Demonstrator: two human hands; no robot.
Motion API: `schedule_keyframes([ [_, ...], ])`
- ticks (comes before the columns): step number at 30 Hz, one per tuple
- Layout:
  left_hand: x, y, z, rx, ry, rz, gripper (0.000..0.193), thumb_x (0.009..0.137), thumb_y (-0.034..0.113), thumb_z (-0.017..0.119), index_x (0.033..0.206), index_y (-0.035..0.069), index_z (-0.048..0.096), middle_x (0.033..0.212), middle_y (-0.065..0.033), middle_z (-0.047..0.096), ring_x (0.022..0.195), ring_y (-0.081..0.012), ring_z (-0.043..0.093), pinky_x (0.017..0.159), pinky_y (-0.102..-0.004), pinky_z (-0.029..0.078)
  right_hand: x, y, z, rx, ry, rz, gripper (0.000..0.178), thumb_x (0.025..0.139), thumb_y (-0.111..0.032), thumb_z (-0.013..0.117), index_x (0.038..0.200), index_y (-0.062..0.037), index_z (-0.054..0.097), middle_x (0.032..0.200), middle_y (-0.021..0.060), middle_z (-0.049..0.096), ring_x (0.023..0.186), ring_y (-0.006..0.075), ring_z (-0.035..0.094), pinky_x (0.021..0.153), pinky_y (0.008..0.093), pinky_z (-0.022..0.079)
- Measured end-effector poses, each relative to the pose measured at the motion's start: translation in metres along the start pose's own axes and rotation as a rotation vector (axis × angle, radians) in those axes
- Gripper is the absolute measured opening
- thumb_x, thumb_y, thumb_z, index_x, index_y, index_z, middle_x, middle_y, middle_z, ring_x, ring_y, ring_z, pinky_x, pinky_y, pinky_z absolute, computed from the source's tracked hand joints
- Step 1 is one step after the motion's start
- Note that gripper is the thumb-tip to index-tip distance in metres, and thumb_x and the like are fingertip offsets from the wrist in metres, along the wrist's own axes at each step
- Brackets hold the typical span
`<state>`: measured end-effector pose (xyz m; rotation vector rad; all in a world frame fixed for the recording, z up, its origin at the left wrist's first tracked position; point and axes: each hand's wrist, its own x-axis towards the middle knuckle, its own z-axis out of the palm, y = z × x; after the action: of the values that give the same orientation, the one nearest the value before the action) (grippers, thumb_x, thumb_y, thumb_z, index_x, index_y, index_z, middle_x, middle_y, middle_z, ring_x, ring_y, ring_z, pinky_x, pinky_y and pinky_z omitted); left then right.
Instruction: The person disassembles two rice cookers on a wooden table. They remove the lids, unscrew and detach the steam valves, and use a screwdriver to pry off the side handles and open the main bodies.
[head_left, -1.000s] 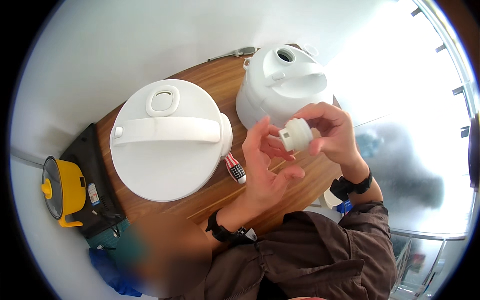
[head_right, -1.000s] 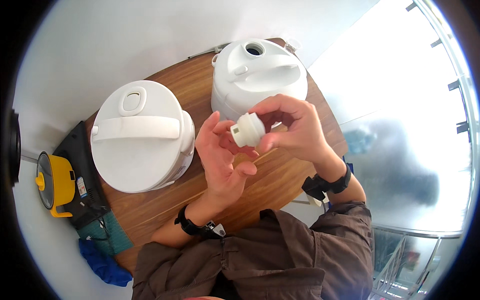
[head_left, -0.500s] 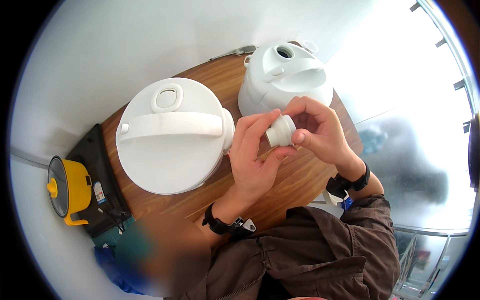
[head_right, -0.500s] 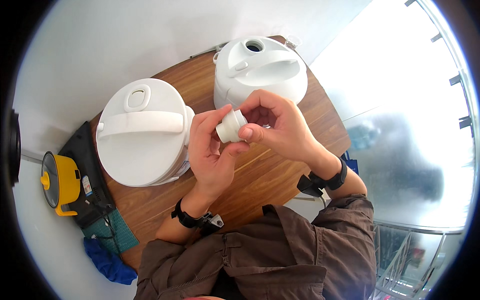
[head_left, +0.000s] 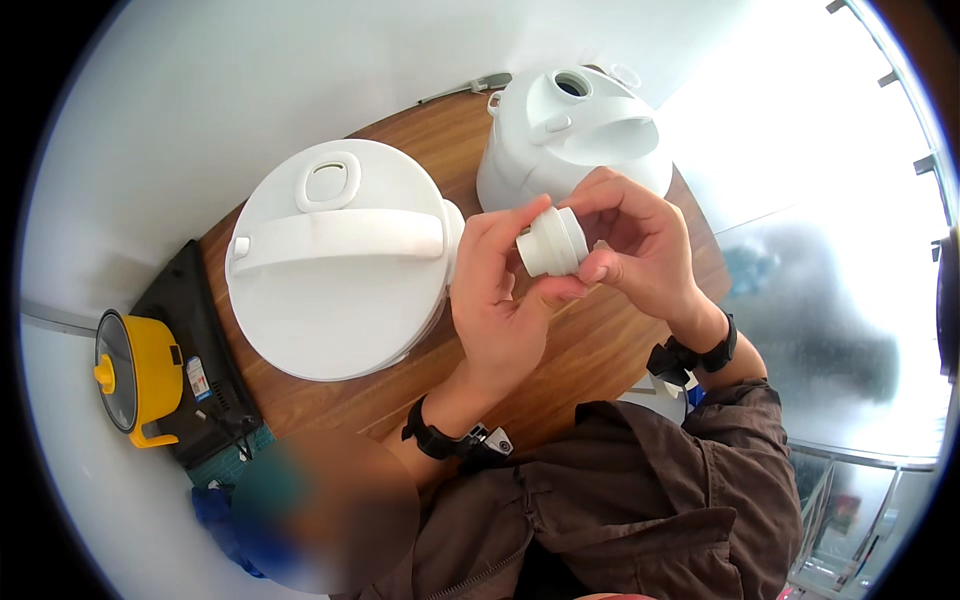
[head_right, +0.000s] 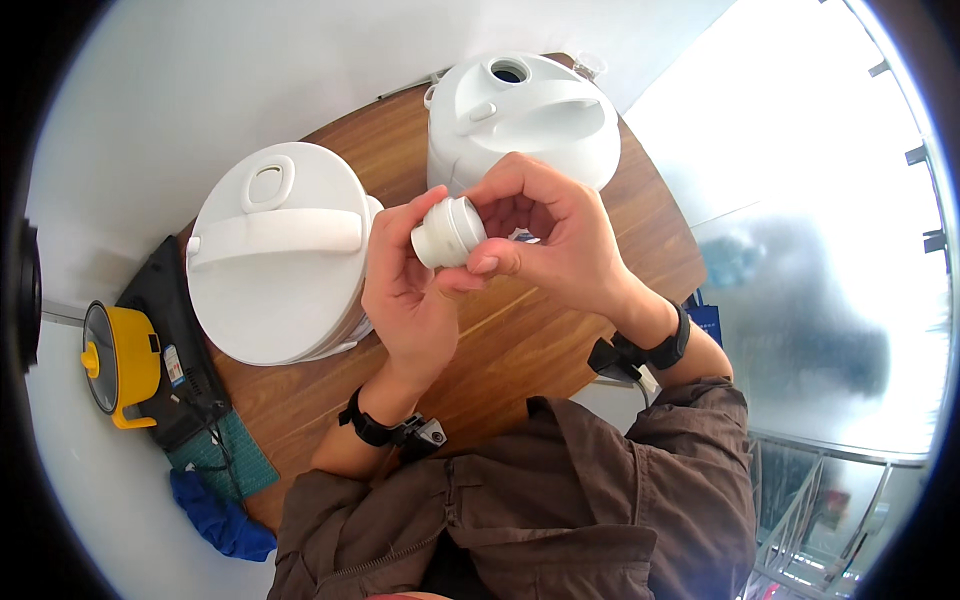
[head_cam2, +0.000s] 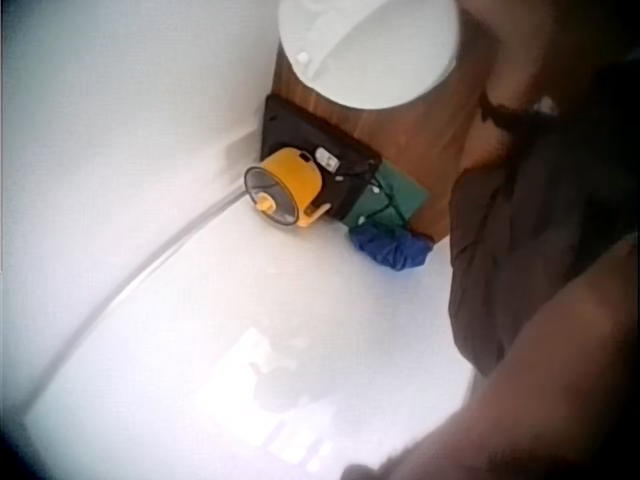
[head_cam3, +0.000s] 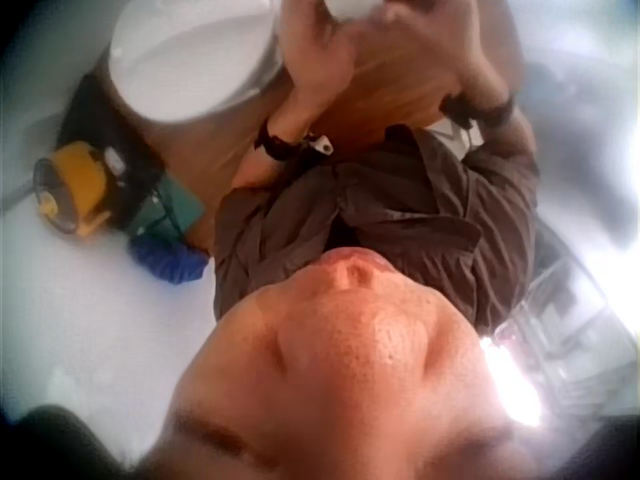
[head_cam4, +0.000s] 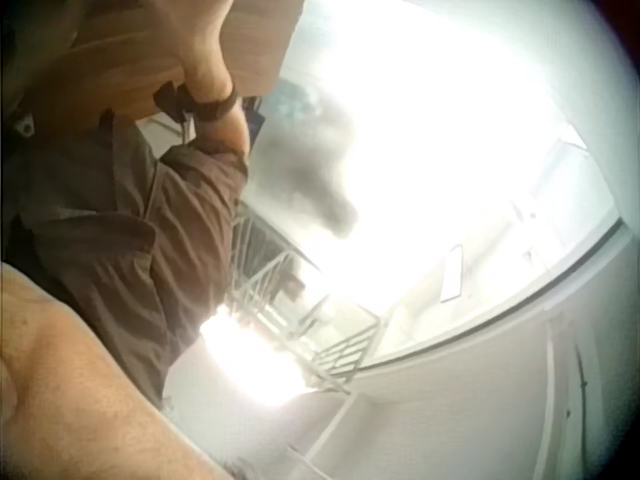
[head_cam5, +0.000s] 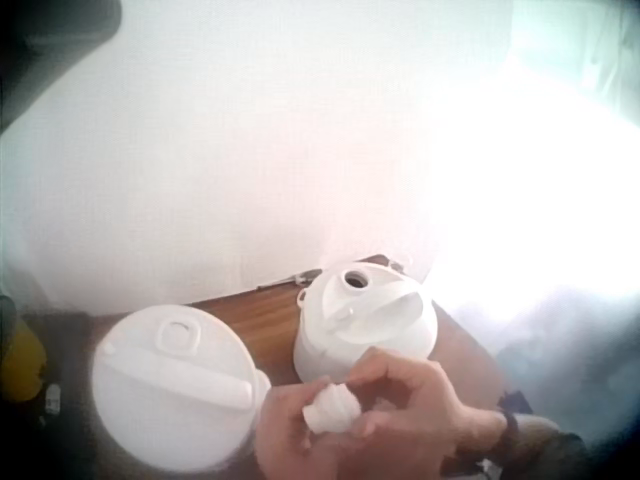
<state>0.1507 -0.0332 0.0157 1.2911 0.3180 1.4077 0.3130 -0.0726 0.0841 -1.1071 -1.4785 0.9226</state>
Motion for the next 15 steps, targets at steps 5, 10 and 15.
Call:
schedule_keyframes([
  [5, -0.002, 0.001, -0.001, -0.188, 0.002, -0.104, 0.069, 0.088, 0.029, 0.081, 0.142, -0.002, 0.053, 0.124, -0.0058, 0.058, 0.114, -0.016, 0.06, 0.098, -0.0317, 0.05, 0.004, -0.017, 0.0, -0.244, -0.051, -0.077, 0.054, 0.077, -0.017, 0.09, 0.125, -0.0053, 0.067, 0.116, 0.0045, 0.064, 0.099, 0.016, 0.068, 0.084, 0.0306, 0.057],
  [10, -0.002, 0.009, 0.004, -0.25, 0.028, -0.178, 0.084, 0.094, 0.059, 0.067, 0.145, -0.004, 0.049, 0.136, -0.011, 0.06, 0.125, -0.02, 0.059, 0.105, -0.0374, 0.051, 0.01, -0.023, 0.003, -0.606, -0.054, -0.321, 0.062, 0.068, -0.008, 0.091, 0.127, -0.0073, 0.069, 0.119, 0.0067, 0.065, 0.107, 0.0247, 0.066, 0.087, 0.0355, 0.056],
  [15, -0.002, 0.01, 0.007, -0.426, 0.018, -0.218, 0.073, 0.1, 0.044, 0.064, 0.15, -0.005, 0.042, 0.136, -0.0115, 0.059, 0.123, -0.019, 0.058, 0.104, -0.0358, 0.049, 0.026, -0.031, -0.007, -0.688, -0.157, -0.497, 0.061, 0.067, -0.006, 0.091, 0.125, -0.0076, 0.069, 0.119, 0.0066, 0.07, 0.101, 0.0244, 0.067, 0.086, 0.0352, 0.057],
])
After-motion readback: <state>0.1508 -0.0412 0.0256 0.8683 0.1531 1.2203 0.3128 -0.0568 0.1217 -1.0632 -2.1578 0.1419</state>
